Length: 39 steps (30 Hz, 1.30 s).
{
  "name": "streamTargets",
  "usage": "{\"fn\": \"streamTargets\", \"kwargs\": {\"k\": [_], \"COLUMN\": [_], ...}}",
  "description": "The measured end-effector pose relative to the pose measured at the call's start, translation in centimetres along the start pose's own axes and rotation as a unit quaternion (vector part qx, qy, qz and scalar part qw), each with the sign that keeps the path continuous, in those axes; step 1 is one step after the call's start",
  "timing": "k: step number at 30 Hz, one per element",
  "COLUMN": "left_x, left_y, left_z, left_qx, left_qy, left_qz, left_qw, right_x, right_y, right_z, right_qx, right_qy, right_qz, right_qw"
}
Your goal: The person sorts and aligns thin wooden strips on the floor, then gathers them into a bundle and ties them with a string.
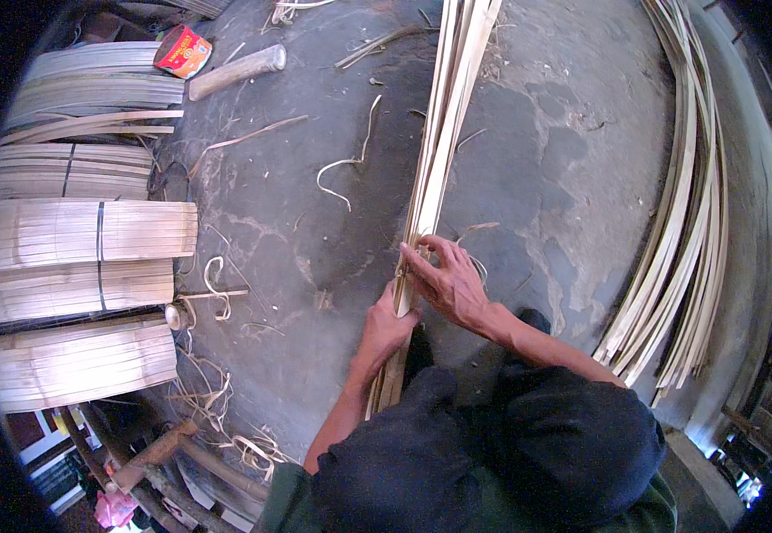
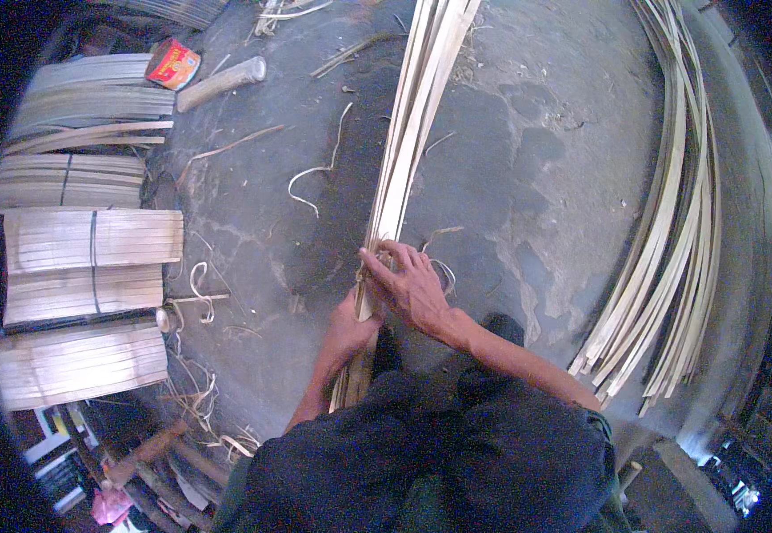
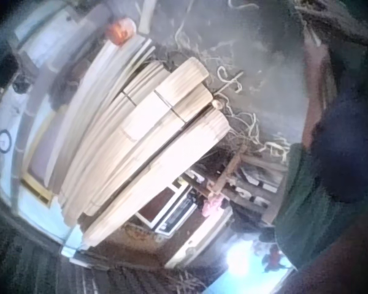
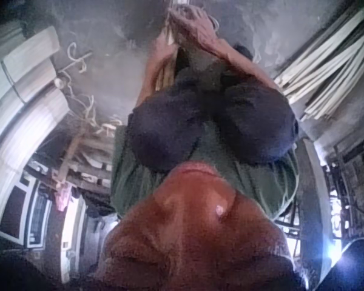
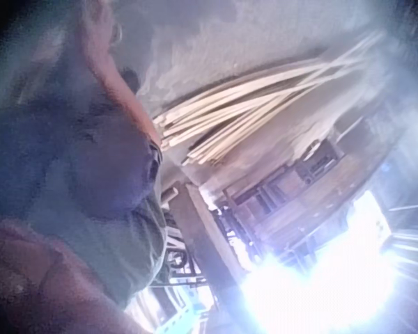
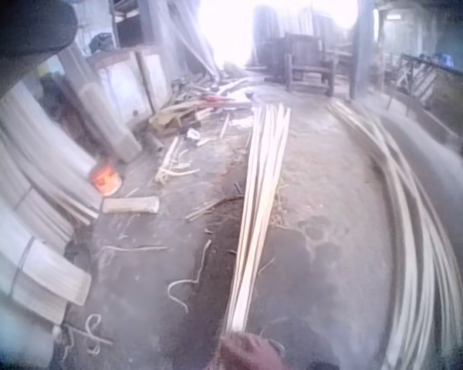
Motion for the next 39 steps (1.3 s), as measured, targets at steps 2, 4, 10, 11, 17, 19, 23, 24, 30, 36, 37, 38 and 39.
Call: {"fn": "streamTargets", "kwargs": {"k": [2,4,10,11,17,19,23,24,30,36,37,38,39], "left_x": [0.0,0.1,0.4,0.5,0.2,0.1,-0.3,-0.3,-0.9,-0.8,-0.7,-0.6,-0.5], "left_y": [0.1,-0.2,-0.8,-0.7,-0.5,-0.6,-0.2,-0.2,0.0,-0.1,-0.2,-0.2,-0.2], "left_z": [0.4,-0.4,-1.4,-1.4,-0.6,-0.1,0.2,0.3,0.7,0.7,0.3,0.0,-0.2], "left_qx": [-0.001,-0.014,0.000,-0.002,-0.007,-0.014,0.005,0.011,0.008,-0.003,-0.009,-0.016,-0.023], "left_qy": [0.009,-0.001,0.011,0.005,0.000,0.008,0.024,0.017,0.049,0.048,0.043,0.038,0.032], "left_qz": [-0.003,-0.001,0.008,0.008,0.007,0.005,0.000,-0.005,-0.002,0.001,0.001,0.001,0.001], "left_qw": [1.000,1.000,1.000,1.000,1.000,1.000,1.000,1.000,0.999,0.999,0.999,0.999,0.999], "right_x": [-0.1,-0.2,0.3,0.4,0.1,0.0,0.8,0.9,2.9,3.6,3.4,3.0,2.8], "right_y": [0.0,0.0,0.0,0.1,-0.2,-1.3,-0.9,-1.2,0.3,-0.5,-0.1,0.5,0.9], "right_z": [0.0,0.0,0.2,0.2,0.6,1.3,1.1,1.5,1.5,1.4,1.1,0.6,0.4], "right_qx": [-0.029,-0.014,0.025,0.038,0.151,0.217,0.253,0.252,0.299,0.230,0.226,0.222,0.217], "right_qy": [0.016,0.028,-0.039,-0.053,-0.084,-0.096,-0.090,-0.101,-0.036,-0.033,-0.036,-0.039,-0.041], "right_qz": [0.017,0.026,0.009,0.008,-0.016,-0.052,-0.093,-0.129,-0.175,-0.159,-0.139,-0.120,-0.101], "right_qw": [0.999,0.999,0.999,0.998,0.985,0.970,0.959,0.954,0.937,0.960,0.963,0.967,0.970]}}
Point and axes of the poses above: each hand's wrist, its own x-axis towards the middle knuckle, its own y-axis out of the back of the hand, z = x × y, the point moved 7 cm from there along x, towards the middle knuckle, and after that the axes turned 13 degrees about -x, right-handed, at the moved point
